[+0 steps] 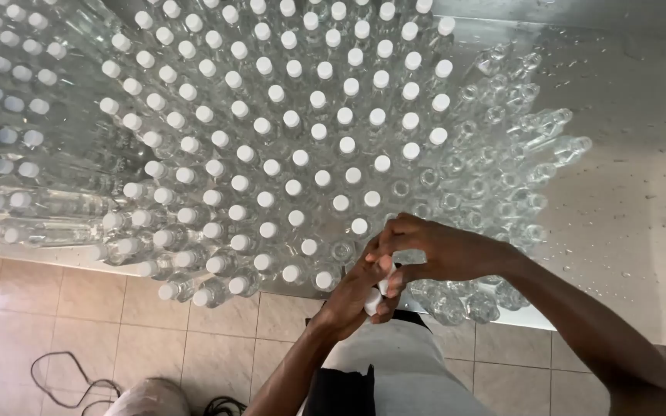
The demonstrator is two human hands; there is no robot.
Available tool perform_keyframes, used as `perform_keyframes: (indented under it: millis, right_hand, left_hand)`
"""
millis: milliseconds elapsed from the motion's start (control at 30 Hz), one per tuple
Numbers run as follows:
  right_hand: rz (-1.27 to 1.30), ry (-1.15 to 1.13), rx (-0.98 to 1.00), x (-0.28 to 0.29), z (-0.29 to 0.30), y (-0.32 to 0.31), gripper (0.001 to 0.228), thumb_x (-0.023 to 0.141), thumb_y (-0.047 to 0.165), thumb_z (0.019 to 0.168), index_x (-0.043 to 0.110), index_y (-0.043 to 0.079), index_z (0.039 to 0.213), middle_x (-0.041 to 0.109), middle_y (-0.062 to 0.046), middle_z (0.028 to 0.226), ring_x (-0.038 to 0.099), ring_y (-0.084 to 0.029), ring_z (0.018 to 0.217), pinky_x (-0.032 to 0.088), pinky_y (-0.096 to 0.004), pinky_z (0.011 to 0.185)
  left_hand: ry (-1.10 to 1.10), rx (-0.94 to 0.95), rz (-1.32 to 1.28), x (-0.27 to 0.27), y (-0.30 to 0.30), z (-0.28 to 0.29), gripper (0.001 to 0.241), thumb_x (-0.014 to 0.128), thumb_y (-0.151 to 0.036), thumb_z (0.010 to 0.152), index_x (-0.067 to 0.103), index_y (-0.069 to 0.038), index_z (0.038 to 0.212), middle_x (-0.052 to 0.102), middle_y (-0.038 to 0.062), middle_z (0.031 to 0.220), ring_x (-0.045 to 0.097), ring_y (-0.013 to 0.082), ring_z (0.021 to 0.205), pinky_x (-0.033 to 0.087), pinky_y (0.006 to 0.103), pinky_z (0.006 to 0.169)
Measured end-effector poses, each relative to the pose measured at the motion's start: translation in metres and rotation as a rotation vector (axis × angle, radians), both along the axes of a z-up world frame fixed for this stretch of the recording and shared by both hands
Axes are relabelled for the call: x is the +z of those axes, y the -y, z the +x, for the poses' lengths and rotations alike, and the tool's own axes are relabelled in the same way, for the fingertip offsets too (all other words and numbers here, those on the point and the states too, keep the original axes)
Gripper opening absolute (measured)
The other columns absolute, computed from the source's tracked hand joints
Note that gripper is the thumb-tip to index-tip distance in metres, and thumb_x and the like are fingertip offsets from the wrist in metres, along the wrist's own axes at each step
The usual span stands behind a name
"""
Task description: Placing plastic caps onto the tops of water bottles arranged in a grid on a production table.
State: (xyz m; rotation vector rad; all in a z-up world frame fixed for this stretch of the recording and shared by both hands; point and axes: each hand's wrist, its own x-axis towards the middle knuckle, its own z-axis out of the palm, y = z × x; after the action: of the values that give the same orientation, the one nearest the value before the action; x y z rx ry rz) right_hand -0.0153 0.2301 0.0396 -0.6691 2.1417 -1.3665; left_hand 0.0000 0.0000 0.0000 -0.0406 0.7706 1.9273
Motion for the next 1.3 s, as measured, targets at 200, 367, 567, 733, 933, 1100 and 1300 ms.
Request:
perform_keyframes:
  millis: [200,367,567,733,933,1100,1300]
  right_hand:
    - [0.28,-0.196,-0.358,-0.025,0.001,-0.032,0.041,0.079,0.031,0.099,0.078,0.01,0.133,0.08,-0.018,0.115,0.074,-0.041,0.11,0.056,-0.056,0.099]
    - [0.876,-0.432,-0.296,-0.132,-0.042,-0.104,0.056,0.067,0.047,0.104,0.066,0.017,0.151,0.07,-0.004,0.123,0.058,-0.032,0.125,0.049,-0.05,0.104]
    - [0.953,-0.354,-0.261,-0.128,-0.055,-0.098,0.057,0.065,0.059,0.102,0.075,0.018,0.141,0.066,-0.007,0.114,0.049,-0.035,0.138,0.025,-0.054,0.121]
    - [0.949,-0.277,-0.18,-0.126,-0.073,-0.105,0.04,0.048,0.039,0.117,0.086,0.029,0.115,0.066,0.003,0.074,0.07,-0.018,0.082,0.031,-0.043,0.106]
    - [0.632,-0.055,-0.245,-0.141,-0.083,-0.123,0.034,0.068,0.039,0.105,0.084,0.025,0.131,0.089,-0.002,0.105,0.077,-0.018,0.093,0.02,-0.053,0.119]
    - [0.511,-0.123,-0.203,-0.149,-0.088,-0.135,0.028,0.077,0.024,0.101,0.086,0.023,0.127,0.088,-0.001,0.093,0.083,-0.015,0.097,0.052,-0.036,0.084]
    - [0.654,-0.357,-0.192,-0.15,-0.075,-0.127,0.03,0.065,0.04,0.107,0.087,0.027,0.122,0.087,0.003,0.087,0.075,-0.011,0.066,0.042,-0.039,0.087]
  left_hand:
    - [-0.04,0.057,-0.053,-0.007,0.02,0.013,0.067,0.054,-0.034,0.114,0.026,-0.006,0.168,0.056,0.011,0.099,0.058,0.0134,0.061,0.047,0.0238,0.037]
    - [0.126,0.128,-0.14,-0.004,0.051,0.03,0.061,0.052,-0.01,0.098,0.049,-0.009,0.158,0.061,0.009,0.101,0.047,0.0126,0.057,0.036,0.0278,0.044]
    - [0.121,0.257,-0.161,-0.025,0.102,0.054,0.041,0.059,-0.011,0.104,0.055,-0.008,0.145,0.061,0.009,0.098,0.043,0.012,0.055,0.034,0.0273,0.045]
    - [0.094,0.331,-0.135,-0.04,0.128,0.072,0.032,0.06,-0.01,0.106,0.06,-0.005,0.138,0.06,0.012,0.103,0.041,0.0101,0.056,0.033,0.0235,0.045]
    - [0.07,0.311,-0.169,-0.04,0.13,0.086,0.027,0.069,-0.01,0.104,0.061,-0.008,0.13,0.071,0.017,0.109,0.044,0.0089,0.056,0.031,0.0223,0.046]
    - [0.045,0.277,-0.123,-0.051,0.122,0.087,0.036,0.073,-0.035,0.1,0.061,-0.007,0.119,0.079,0.024,0.117,0.063,0.0129,0.06,0.039,0.0195,0.039]
    - [-0.139,0.286,-0.19,-0.038,0.084,0.075,0.049,0.06,-0.054,0.105,0.066,-0.006,0.107,0.07,0.007,0.086,0.045,0.0095,0.047,0.031,0.0227,0.039]
